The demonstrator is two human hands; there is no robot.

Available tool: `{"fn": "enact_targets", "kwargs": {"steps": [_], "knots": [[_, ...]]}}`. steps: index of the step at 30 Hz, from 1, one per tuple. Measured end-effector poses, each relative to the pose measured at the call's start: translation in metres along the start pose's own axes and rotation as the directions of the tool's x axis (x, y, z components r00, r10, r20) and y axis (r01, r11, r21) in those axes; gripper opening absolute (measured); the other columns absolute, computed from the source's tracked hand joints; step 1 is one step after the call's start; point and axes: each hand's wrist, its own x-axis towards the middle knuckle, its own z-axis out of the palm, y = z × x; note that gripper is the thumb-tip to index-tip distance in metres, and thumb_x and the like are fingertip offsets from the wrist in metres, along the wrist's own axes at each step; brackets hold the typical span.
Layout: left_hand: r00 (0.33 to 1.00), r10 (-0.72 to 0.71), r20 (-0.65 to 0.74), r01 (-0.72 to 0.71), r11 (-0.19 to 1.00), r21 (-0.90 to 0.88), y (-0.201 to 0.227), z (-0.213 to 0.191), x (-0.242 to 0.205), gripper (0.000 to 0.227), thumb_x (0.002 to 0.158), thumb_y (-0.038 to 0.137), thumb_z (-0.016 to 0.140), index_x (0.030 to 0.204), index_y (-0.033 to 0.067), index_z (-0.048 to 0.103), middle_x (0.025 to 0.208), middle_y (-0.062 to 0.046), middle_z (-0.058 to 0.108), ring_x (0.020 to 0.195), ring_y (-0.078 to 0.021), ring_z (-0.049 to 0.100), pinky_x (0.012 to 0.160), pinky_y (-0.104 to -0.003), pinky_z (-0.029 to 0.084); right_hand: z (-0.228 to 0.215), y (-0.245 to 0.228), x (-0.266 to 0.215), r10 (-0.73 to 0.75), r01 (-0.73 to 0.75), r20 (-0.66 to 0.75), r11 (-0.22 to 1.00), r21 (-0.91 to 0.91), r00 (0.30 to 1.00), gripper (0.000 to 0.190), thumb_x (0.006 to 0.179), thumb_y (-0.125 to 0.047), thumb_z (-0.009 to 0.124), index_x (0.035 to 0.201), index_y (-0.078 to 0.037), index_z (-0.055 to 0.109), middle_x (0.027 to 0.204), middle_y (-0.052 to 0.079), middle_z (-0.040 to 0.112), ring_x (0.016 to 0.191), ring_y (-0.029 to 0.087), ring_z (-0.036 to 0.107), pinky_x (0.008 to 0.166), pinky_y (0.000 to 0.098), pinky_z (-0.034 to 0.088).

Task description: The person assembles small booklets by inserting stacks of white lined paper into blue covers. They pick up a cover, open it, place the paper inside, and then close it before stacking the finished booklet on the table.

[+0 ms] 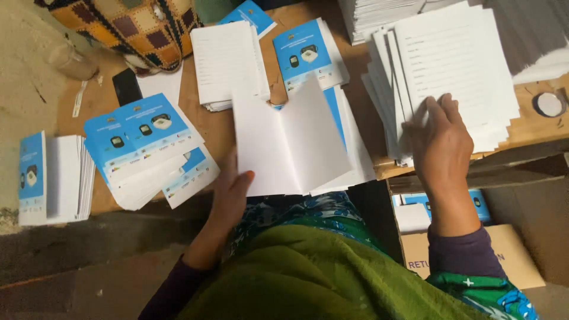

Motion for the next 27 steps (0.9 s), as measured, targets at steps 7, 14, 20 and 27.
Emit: {"fn": "enact_targets", "kwargs": {"steps": [7, 14, 20, 27], "knots": [[1.000, 0.010, 0.008, -0.011, 0.986, 0.166, 0.003, 0.015, 0.003, 0.056, 0.079, 0.017, 0.041, 0.133, 0.0018, 0.043, 0.116, -0.013, 0.055, 0.104, -0.0235, 0.054, 0.085, -0.038, 0.047, -0.007, -0.002, 0.000, -0.106, 0.111, 0.049, 0.986, -0.122, 0.993, 0.034, 0.098, 0.001, 0.053, 0.129, 0.013, 0.048, 0.110, 0.033, 0.053, 0.090, 0.048, 0.051, 0.067, 0.0541, 0.041], [0.985, 0.167, 0.042, -0.170, 0.981, 0.093, -0.037, 0.015, 0.003, 0.050, 0.088, 0.012, 0.040, 0.137, 0.0020, 0.038, 0.124, -0.016, 0.053, 0.111, -0.0265, 0.053, 0.091, -0.038, 0.045, 0.023, 0.059, -0.015, -0.233, 0.352, -0.373, 0.889, 0.292, 0.898, 0.027, 0.101, 0.030, 0.051, 0.125, 0.019, 0.059, 0.130, 0.037, 0.064, 0.120, 0.045, 0.063, 0.089, 0.0441, 0.051], [0.989, 0.111, 0.100, -0.113, 0.993, 0.019, 0.000, 0.019, 0.000, 0.055, 0.084, 0.008, 0.036, 0.138, -0.0002, 0.039, 0.114, -0.013, 0.057, 0.094, -0.0187, 0.054, 0.082, -0.033, 0.045, 0.056, 0.001, -0.036, -0.609, 0.158, -0.478, 0.706, -0.690, 0.633, 0.016, 0.105, -0.044, 0.077, 0.103, -0.028, 0.076, 0.097, -0.021, 0.077, 0.075, -0.009, 0.068, 0.059, 0.0085, 0.046], [0.987, 0.037, 0.156, -0.043, 0.998, 0.036, -0.027, 0.028, -0.005, 0.068, 0.101, 0.024, 0.040, 0.154, 0.0035, 0.002, 0.158, -0.026, -0.002, 0.146, -0.0446, -0.002, 0.117, -0.060, 0.000, 0.120, -0.089, -0.091, -0.588, 0.550, 0.003, 0.758, 0.352, 0.809, 0.022, 0.080, 0.000, 0.068, 0.101, -0.002, 0.069, 0.110, 0.015, 0.067, 0.113, 0.032, 0.063, 0.106, 0.0402, 0.046]]}}
